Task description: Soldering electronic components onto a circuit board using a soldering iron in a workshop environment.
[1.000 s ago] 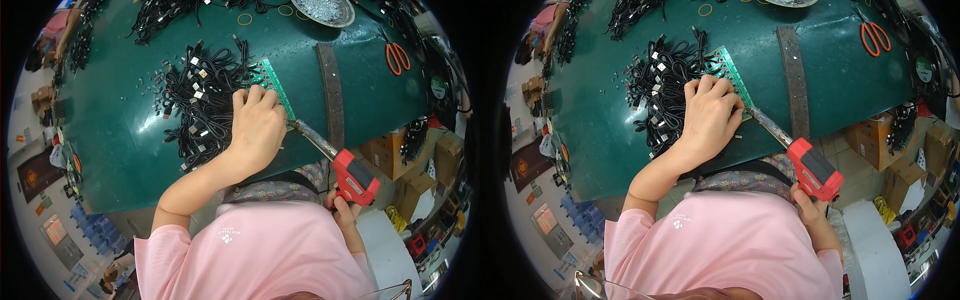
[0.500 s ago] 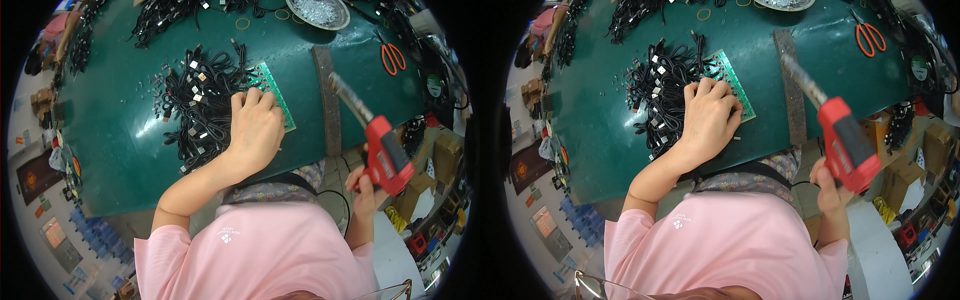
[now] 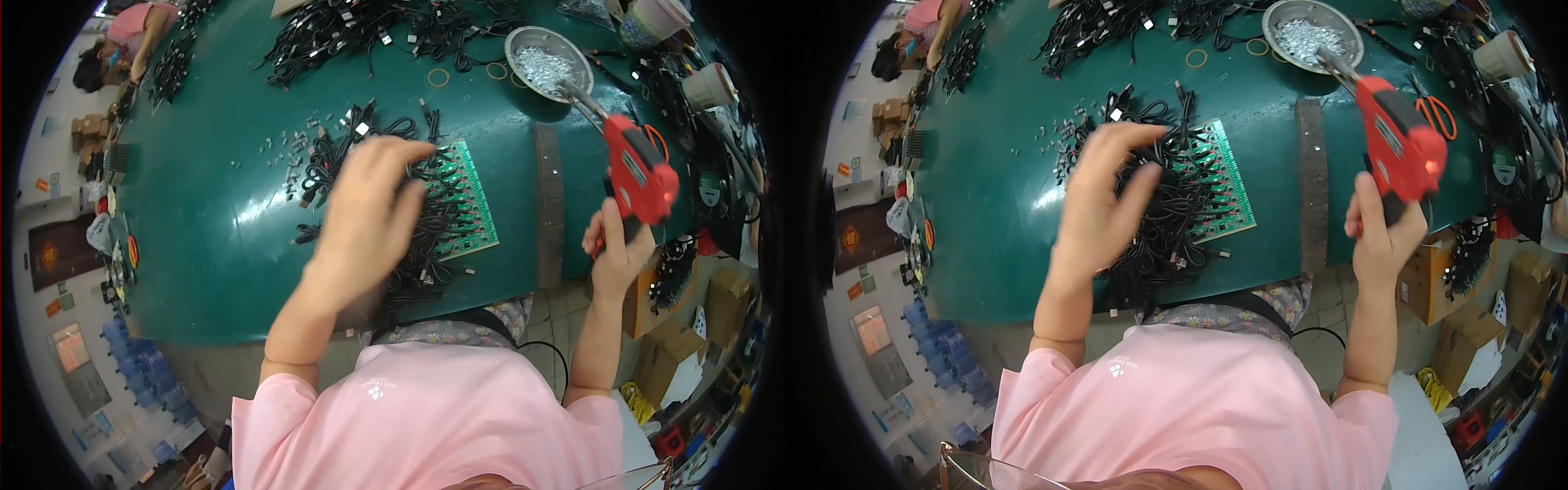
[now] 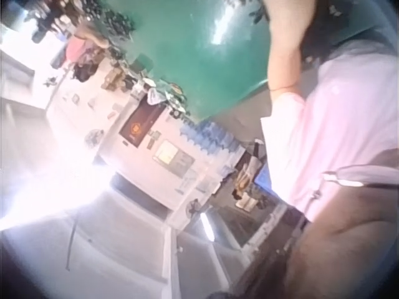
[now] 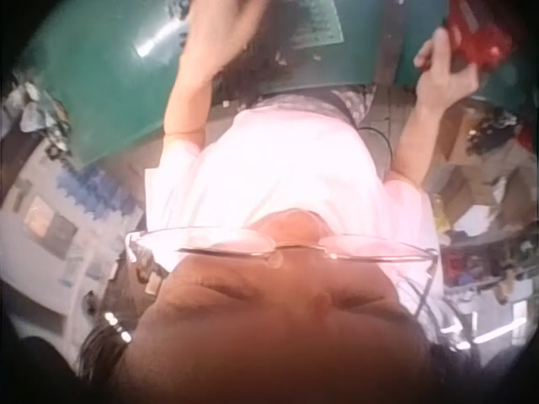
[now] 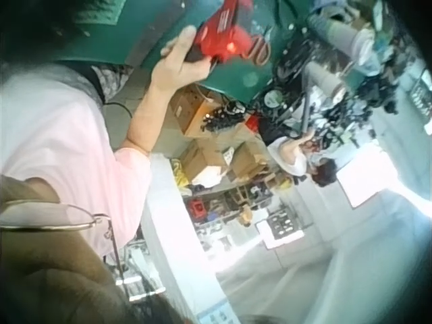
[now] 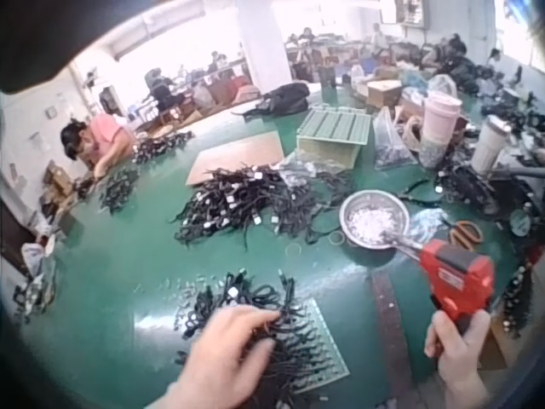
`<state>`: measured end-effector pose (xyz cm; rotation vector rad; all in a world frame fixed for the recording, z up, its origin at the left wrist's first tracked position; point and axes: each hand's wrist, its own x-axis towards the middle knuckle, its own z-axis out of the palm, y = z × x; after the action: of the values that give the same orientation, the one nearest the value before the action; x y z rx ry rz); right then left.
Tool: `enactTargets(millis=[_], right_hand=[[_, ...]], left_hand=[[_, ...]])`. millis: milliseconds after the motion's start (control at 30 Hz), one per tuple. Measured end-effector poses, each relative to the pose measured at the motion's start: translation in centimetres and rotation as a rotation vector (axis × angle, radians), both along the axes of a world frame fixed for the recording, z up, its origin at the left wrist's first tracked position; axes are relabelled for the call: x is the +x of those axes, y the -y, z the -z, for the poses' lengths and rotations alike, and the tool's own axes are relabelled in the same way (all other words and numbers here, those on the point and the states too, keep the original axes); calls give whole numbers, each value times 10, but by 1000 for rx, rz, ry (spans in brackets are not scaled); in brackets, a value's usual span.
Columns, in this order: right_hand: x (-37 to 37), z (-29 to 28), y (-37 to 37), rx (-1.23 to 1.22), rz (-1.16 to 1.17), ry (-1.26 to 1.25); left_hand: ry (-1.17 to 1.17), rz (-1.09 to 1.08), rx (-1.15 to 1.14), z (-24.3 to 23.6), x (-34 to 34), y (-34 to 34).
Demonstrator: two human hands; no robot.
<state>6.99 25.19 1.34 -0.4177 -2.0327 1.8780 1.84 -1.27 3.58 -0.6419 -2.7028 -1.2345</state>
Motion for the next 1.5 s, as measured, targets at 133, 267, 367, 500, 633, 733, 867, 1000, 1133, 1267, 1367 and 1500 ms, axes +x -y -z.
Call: enactTargets(millis=[133,267,367,500,633,733,867,1000,1133,1267,1367,1500], right_hand=[[33,10,-6,-20,-26,-14],[50,17,-3,-24,13,-6],[57,15,1,-130,9,11],[57,20,4,-131,-13,-38],[57,18,10,-111,-16,-73],[58,16,11,-72,2,-87],[60,16,15,-59,46,-80],[65,22,7,-158,5,-71],[65,24,8,-181,5,-65],[65,18,13,-202,19,-115],[65,9,18,-289,-41,-106],[58,8,37,-322,-36,-64]], left_hand=[[-17,14,-257,-12,-9,37],[145,146,-424,-26,4,44],[56,197,-565,-26,12,47],[-32,226,-547,-24,14,50],[-79,218,-280,-40,33,32],[-94,307,-257,-45,45,34],[-55,503,-385,-48,56,44],[176,551,-576,-45,57,48],[311,151,-272,-39,54,44],[356,-56,40,-24,37,38],[652,-49,293,-26,28,18],[918,80,716,-10,20,-5]])
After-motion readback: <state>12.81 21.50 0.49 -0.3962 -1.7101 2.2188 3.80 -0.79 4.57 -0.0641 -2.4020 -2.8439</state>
